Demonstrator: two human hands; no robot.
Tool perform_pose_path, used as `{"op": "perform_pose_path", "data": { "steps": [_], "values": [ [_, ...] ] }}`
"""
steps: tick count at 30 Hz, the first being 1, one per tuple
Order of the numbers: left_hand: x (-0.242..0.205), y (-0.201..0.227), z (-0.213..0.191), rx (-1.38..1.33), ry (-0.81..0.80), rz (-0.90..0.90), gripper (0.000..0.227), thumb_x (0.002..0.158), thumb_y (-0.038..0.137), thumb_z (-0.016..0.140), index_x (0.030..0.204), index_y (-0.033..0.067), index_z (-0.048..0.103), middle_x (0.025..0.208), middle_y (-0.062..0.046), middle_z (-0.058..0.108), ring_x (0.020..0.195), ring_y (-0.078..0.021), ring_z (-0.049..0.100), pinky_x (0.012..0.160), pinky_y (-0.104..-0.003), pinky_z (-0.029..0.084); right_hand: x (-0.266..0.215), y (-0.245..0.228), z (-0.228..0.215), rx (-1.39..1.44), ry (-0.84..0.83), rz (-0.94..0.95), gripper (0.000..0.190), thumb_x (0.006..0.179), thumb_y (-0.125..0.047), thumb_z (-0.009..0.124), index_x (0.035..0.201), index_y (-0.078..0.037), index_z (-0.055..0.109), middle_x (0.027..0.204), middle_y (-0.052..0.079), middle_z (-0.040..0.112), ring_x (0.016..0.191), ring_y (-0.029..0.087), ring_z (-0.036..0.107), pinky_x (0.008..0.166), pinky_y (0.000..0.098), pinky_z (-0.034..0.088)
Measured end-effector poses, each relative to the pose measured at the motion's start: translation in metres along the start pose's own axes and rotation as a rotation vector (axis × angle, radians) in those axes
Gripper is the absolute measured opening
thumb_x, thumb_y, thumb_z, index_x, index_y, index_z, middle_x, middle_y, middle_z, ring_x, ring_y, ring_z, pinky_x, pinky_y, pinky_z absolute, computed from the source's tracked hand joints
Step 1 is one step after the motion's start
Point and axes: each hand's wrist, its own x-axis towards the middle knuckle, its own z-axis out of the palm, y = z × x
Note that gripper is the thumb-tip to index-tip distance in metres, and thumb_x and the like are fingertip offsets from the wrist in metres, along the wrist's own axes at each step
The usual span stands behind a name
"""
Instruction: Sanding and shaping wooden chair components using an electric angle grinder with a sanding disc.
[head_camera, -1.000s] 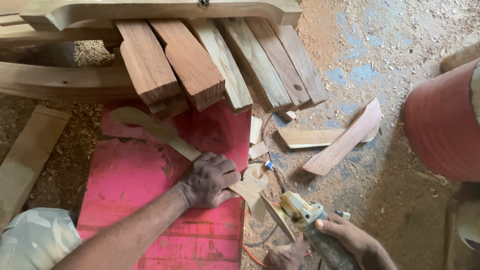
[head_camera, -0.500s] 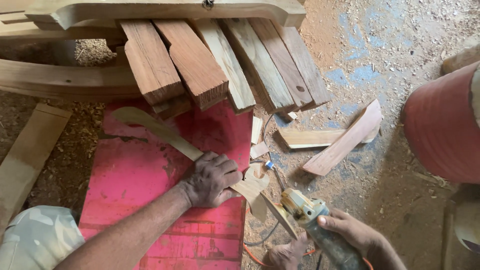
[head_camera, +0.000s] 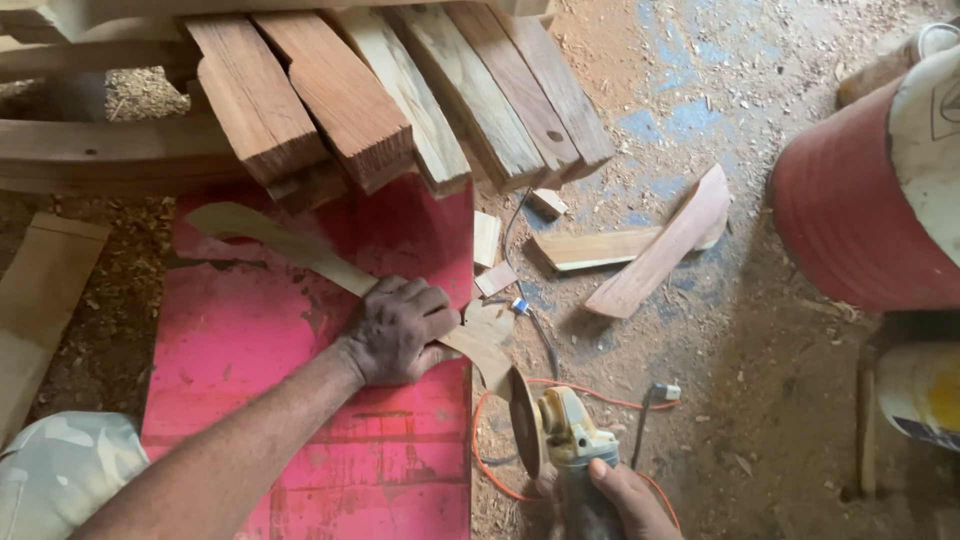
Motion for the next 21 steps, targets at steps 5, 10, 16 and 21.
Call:
{"op": "perform_pose_path", "data": {
  "steps": [5, 10, 16, 21],
  "values": [
    [-0.001, 0.002, -0.001, 0.015, -0.004, -0.005, 0.038, 0.066, 0.039, 0.086, 0.089, 0.016, 0.066, 0.089, -0.002, 0.06, 0.087, -0.0251, 0.061, 0.079, -0.045, 0.046, -0.004, 0.04, 0.033, 0.306, -0.061, -0.165, 0.079, 0.08, -0.032, 0.073, 0.153, -0.031, 0.043, 0.128, 0.012, 0.061, 0.104, 0.025, 0.065, 0.096, 0.0436, 0.047],
    [-0.002, 0.002, -0.001, 0.044, -0.039, -0.024, 0.037, 0.064, 0.036, 0.084, 0.09, 0.0166, 0.067, 0.092, -0.002, 0.061, 0.09, -0.0254, 0.061, 0.081, -0.045, 0.046, 0.024, 0.088, 0.001, -0.098, -0.039, -0.603, 0.092, 0.082, -0.04, 0.075, 0.153, -0.04, 0.015, 0.127, 0.023, 0.06, 0.1, 0.029, 0.07, 0.085, 0.0411, 0.056],
    [0.0, 0.001, -0.002, 0.07, -0.081, -0.032, 0.035, 0.065, 0.036, 0.083, 0.09, 0.0172, 0.068, 0.092, -0.002, 0.062, 0.089, -0.0249, 0.061, 0.081, -0.045, 0.046, 0.037, 0.146, -0.039, -0.058, -0.024, -0.244, 0.077, 0.078, -0.052, 0.069, 0.131, 0.002, 0.056, 0.081, 0.026, 0.075, 0.066, 0.032, 0.076, 0.061, 0.0434, 0.063],
    [0.001, 0.006, -0.001, 0.076, -0.08, -0.007, 0.03, 0.065, 0.031, 0.08, 0.091, 0.0184, 0.07, 0.094, 0.0, 0.063, 0.091, -0.0237, 0.061, 0.085, -0.042, 0.048, 0.014, 0.143, 0.001, 0.168, 0.02, -0.078, 0.076, 0.076, -0.058, 0.068, 0.122, 0.003, 0.066, 0.082, 0.019, 0.076, 0.067, 0.029, 0.075, 0.061, 0.0399, 0.06]
  ]
}}
